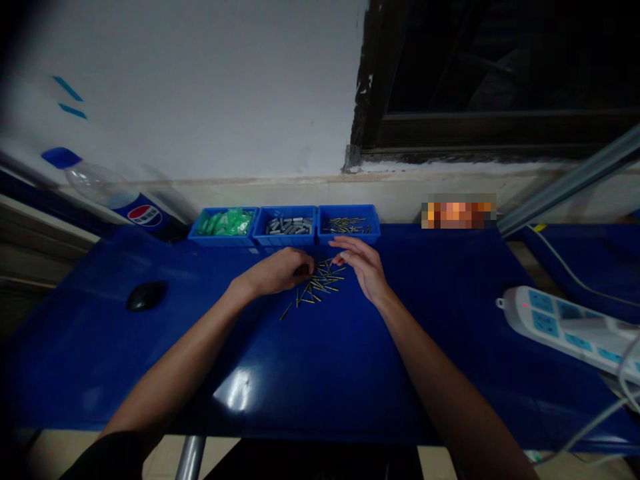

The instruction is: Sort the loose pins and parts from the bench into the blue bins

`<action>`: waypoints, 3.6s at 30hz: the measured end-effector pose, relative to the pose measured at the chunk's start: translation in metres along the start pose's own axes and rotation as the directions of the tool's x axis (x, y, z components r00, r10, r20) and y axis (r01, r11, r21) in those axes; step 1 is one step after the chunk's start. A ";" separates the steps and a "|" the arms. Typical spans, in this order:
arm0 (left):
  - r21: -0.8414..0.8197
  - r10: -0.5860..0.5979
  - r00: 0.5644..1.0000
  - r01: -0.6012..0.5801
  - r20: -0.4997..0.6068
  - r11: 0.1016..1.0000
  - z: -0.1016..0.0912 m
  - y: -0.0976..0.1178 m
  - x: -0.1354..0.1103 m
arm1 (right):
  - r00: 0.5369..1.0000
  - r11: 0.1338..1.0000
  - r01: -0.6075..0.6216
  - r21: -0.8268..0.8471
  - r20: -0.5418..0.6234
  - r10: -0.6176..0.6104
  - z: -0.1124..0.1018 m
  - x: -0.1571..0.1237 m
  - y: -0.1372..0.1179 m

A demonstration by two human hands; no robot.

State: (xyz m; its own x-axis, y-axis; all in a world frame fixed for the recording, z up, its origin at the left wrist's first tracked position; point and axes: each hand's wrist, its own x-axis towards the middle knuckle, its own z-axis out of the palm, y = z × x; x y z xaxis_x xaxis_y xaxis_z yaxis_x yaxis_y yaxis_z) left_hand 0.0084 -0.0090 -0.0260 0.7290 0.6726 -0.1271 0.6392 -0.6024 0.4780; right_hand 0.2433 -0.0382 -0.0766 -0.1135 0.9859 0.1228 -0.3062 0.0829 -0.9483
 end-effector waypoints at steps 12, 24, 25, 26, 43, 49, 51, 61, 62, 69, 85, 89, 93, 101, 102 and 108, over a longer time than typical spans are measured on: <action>-0.177 -0.027 0.979 -0.010 -0.201 0.984 -0.011 -0.002 0.000 | 0.999 0.985 0.006 -0.174 0.042 0.001 0.002 0.001 0.006; -0.264 -0.084 0.954 0.005 -0.289 0.965 -0.009 0.004 0.004 | 0.987 0.986 -0.014 -0.164 0.155 0.040 -0.002 -0.001 0.006; -0.262 -0.079 0.953 -0.001 -0.293 0.965 -0.009 0.005 0.004 | 0.989 0.986 -0.013 -0.166 0.144 0.037 -0.002 -0.001 0.006; -0.261 -0.076 0.951 -0.005 -0.298 0.965 -0.010 0.006 0.004 | 0.991 0.985 -0.011 -0.169 0.131 0.033 -0.001 -0.001 0.006; -0.318 -0.111 0.937 0.000 -0.331 0.948 -0.009 0.012 0.005 | 0.986 0.960 0.039 -0.276 0.164 0.007 -0.001 -0.002 0.002; -0.315 -0.104 0.941 -0.003 -0.323 0.949 -0.009 0.012 0.004 | 0.985 0.958 0.007 -0.288 0.168 0.044 0.000 -0.002 -0.001; -0.320 -0.107 0.938 -0.004 -0.329 0.948 -0.010 0.013 0.004 | 0.984 0.961 -0.021 -0.276 0.166 0.069 0.000 -0.003 -0.002; -0.210 -0.096 0.969 0.048 -0.226 0.977 -0.013 0.007 -0.001 | 0.993 0.977 0.003 -0.213 0.112 0.021 -0.004 -0.003 0.006; -0.172 -0.096 0.975 0.061 -0.200 0.983 -0.015 0.007 -0.002 | 0.993 0.978 0.008 -0.209 0.115 0.016 -0.004 -0.003 0.006; -0.053 -0.128 0.986 0.135 0.110 0.989 -0.022 0.010 -0.015 | 0.995 0.981 0.040 -0.192 0.098 -0.022 -0.001 0.000 0.005; -0.043 -0.209 0.963 0.219 0.172 0.975 -0.017 0.013 -0.010 | 0.997 0.976 0.055 -0.210 0.064 -0.043 -0.001 0.000 0.009; -0.032 -0.217 0.970 0.221 0.106 0.975 -0.013 0.014 -0.007 | 0.997 0.978 0.058 -0.202 0.063 -0.046 -0.001 0.000 0.009; -0.010 -0.215 0.975 0.216 0.061 0.976 -0.011 0.012 -0.006 | 0.997 0.980 0.049 -0.194 0.060 -0.039 -0.002 0.001 0.010; -0.094 -0.133 0.986 0.124 -0.101 0.988 -0.013 0.005 -0.005 | 0.997 0.978 0.058 -0.202 0.069 -0.045 -0.004 0.001 0.012; -0.132 -0.121 0.983 0.103 -0.138 0.986 -0.013 0.004 -0.004 | 0.997 0.978 0.056 -0.201 0.065 -0.044 -0.004 0.001 0.012; -0.385 -0.109 0.935 -0.031 -0.337 0.922 -0.011 0.005 0.001 | 0.998 0.981 0.024 -0.191 0.056 -0.013 -0.001 0.002 0.009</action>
State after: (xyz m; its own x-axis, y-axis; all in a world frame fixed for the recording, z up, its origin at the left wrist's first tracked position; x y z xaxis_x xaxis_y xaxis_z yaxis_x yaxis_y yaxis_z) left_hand 0.0099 -0.0062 -0.0138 0.5295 0.8396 0.1214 0.4725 -0.4107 0.7798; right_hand 0.2412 -0.0354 -0.0857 -0.1626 0.9750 0.1515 -0.1228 0.1323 -0.9836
